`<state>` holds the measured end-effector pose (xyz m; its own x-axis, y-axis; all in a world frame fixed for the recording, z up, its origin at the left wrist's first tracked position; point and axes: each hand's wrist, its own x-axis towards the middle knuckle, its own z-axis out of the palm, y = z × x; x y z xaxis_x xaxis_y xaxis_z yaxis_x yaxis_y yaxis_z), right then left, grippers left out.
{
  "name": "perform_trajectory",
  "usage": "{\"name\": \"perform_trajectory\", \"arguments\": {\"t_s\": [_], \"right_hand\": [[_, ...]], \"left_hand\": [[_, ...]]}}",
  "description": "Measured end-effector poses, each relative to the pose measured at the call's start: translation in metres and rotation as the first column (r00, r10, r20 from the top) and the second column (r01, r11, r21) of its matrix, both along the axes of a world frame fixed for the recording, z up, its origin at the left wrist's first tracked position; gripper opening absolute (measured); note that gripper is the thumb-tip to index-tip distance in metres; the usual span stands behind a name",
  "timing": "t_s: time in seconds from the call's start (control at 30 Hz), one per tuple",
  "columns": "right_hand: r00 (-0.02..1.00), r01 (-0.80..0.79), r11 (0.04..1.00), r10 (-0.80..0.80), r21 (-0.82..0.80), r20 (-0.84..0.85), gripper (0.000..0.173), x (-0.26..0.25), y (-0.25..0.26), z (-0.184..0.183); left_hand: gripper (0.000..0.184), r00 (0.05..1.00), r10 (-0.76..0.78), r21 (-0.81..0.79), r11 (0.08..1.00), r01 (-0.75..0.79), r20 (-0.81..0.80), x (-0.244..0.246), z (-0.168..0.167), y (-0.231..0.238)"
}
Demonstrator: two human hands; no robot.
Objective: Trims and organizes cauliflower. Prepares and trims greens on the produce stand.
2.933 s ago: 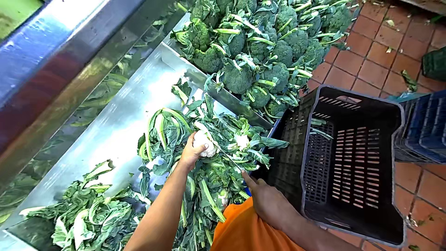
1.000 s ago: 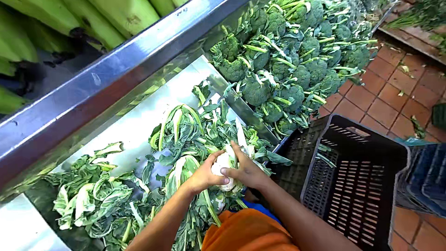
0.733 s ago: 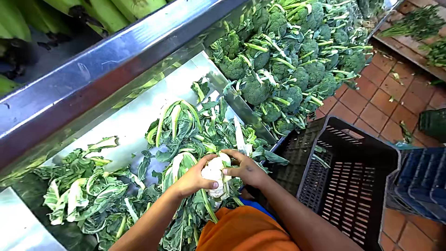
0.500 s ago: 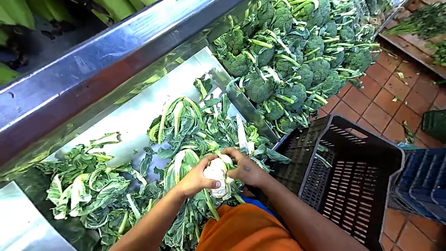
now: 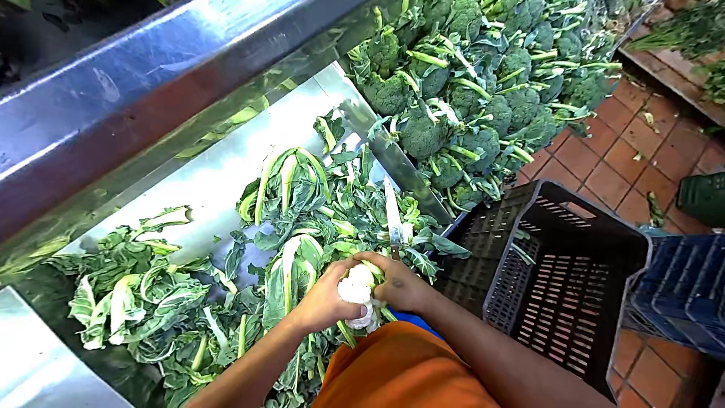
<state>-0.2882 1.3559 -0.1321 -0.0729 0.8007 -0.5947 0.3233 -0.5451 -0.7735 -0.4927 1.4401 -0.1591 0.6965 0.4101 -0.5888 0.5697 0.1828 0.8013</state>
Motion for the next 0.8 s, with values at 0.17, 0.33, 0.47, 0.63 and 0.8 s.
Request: {"name": "perform_trajectory", "arguments": {"t_s": [0.17,0.33,0.47,0.63,0.8], "right_hand": [[0.955,0.042,0.997,-0.060,-0.066,-0.292,0.082,0.012,-0.006,-0.010],[0.915,0.142,0.984,-0.171,-0.107,-0.366,0.079,0.008,-0.003,-0.014],[0.883,0.198,0.974,-0.227,-0.112,-0.410,0.078,0.006,-0.010,-0.023],[0.818,0.360,0.918,-0.395,-0.164,-0.418,0.076,-0.005,-0.024,-0.034],[0.759,0.485,0.858,-0.509,-0.169,-0.407,0.075,-0.015,-0.031,-0.031]], "left_hand": [[0.099,0.989,-0.091,-0.064,0.993,0.099,0.113,-0.013,-0.012,0.020],[0.104,0.984,-0.099,-0.168,0.978,0.124,0.150,-0.016,-0.019,0.036],[0.106,0.979,-0.094,-0.236,0.962,0.135,0.179,-0.018,-0.027,0.037],[0.109,0.982,-0.010,-0.349,0.934,0.077,0.191,-0.021,-0.037,0.028],[0.109,0.972,0.134,-0.456,0.890,-0.032,0.193,-0.025,-0.045,0.016]]}}
